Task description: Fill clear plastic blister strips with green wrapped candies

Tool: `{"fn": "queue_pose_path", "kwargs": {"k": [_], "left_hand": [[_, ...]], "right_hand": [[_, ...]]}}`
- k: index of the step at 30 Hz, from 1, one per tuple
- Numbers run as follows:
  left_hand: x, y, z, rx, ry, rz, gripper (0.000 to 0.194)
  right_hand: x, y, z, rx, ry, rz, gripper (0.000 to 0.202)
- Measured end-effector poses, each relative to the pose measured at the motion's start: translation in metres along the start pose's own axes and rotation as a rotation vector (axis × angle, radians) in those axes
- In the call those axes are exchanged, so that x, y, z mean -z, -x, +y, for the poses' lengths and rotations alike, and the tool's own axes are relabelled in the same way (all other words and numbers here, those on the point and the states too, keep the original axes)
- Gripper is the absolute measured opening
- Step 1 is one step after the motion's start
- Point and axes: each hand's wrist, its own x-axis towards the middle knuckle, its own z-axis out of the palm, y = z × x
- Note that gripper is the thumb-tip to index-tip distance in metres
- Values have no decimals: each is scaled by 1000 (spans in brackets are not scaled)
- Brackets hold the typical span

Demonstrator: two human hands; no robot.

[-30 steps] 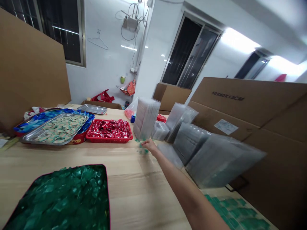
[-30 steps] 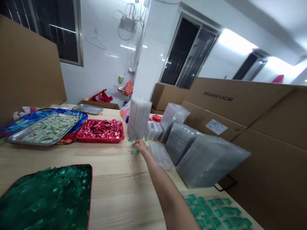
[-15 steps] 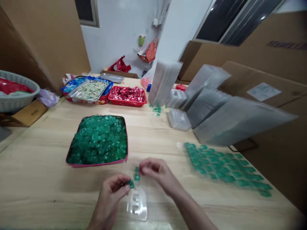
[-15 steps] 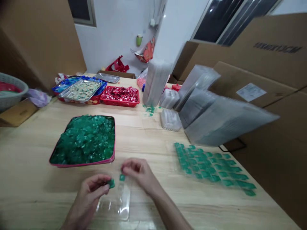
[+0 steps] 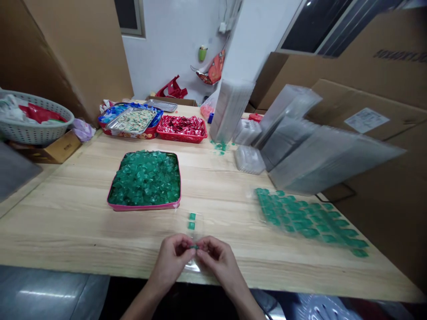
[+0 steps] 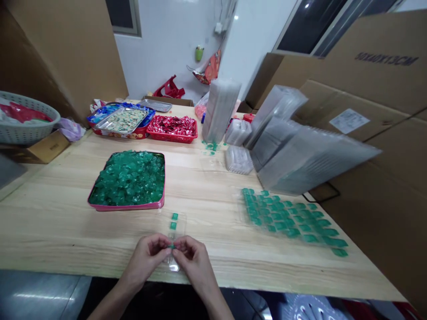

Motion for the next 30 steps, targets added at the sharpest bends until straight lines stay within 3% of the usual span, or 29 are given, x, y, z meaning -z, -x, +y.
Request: {"fn": "queue_pose_path", "kwargs": {"k": [3,7,15,20,25,28,30], "left_hand": [[2,-12,0,-98,-209,52,6],[0,-26,1,-166,-424,62,12],[-7,-24,1,-283,-822,89,23],[-5,-22,3,-280,-649,115,28],[4,-16,13,-257,-291,212,27],[15,-12,14,-220,-205,253,21],[24,-11,12,-218,-168,306,19]], "right_hand": [[-3,-12,2,47,136,39,20],[-6,-25,3,115,369,66,13],[2,-38,7,294,567,23,17],[-11,-63,-31,444,532,-13,17],[-69,-113,-71,608,644,-130,15],[-101,-140,-74,615,773,-124,17],[-112,-152,-71,615,789,-125,20]]}}
